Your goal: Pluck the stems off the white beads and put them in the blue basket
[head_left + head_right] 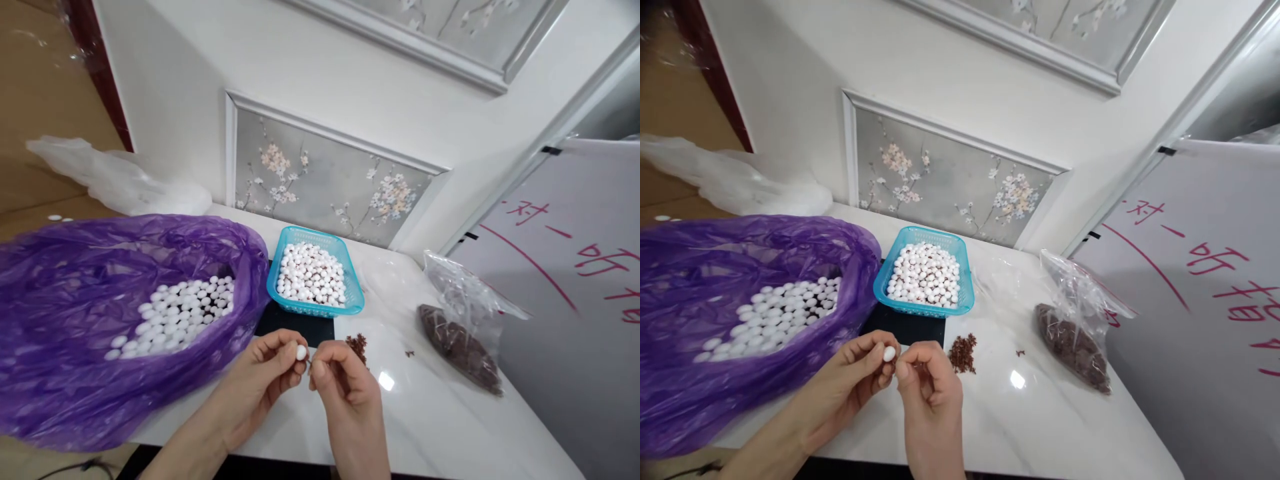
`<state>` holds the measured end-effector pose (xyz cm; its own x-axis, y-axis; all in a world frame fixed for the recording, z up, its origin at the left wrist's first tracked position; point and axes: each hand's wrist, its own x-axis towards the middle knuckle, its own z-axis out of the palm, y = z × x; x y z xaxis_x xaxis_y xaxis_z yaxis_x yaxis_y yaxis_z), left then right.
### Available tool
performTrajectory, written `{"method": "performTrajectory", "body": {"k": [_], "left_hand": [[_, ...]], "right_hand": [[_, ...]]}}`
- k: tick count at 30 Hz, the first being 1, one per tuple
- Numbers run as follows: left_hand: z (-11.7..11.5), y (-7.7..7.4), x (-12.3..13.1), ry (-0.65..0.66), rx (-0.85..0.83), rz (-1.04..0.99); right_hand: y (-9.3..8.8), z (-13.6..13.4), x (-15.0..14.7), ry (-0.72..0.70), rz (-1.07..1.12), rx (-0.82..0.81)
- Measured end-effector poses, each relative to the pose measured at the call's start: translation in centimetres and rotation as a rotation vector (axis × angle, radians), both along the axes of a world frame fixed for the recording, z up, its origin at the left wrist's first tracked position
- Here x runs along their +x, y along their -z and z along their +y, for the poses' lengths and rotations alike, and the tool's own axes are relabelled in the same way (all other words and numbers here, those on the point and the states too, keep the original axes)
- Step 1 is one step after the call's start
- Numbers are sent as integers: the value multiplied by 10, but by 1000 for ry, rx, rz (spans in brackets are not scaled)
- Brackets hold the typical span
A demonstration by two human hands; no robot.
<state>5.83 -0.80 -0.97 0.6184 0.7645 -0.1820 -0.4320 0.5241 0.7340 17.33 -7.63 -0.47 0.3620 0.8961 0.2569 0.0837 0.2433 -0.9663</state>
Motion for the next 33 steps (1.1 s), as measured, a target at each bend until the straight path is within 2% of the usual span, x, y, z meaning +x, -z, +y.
{"method": "performTrajectory", "body": {"k": [5,16,28,33], "left_hand": [[1,5,0,14,58,8],[0,9,0,-64,170,182],[-1,9,1,-127,245,185],[0,11,2,-141,294,199]], "right_hand": [[4,3,-2,8,-32,11],[16,-1,-1,38,-153,-15],[17,2,-5,74,-196,-16],[25,5,-8,168,-158,-47]]}}
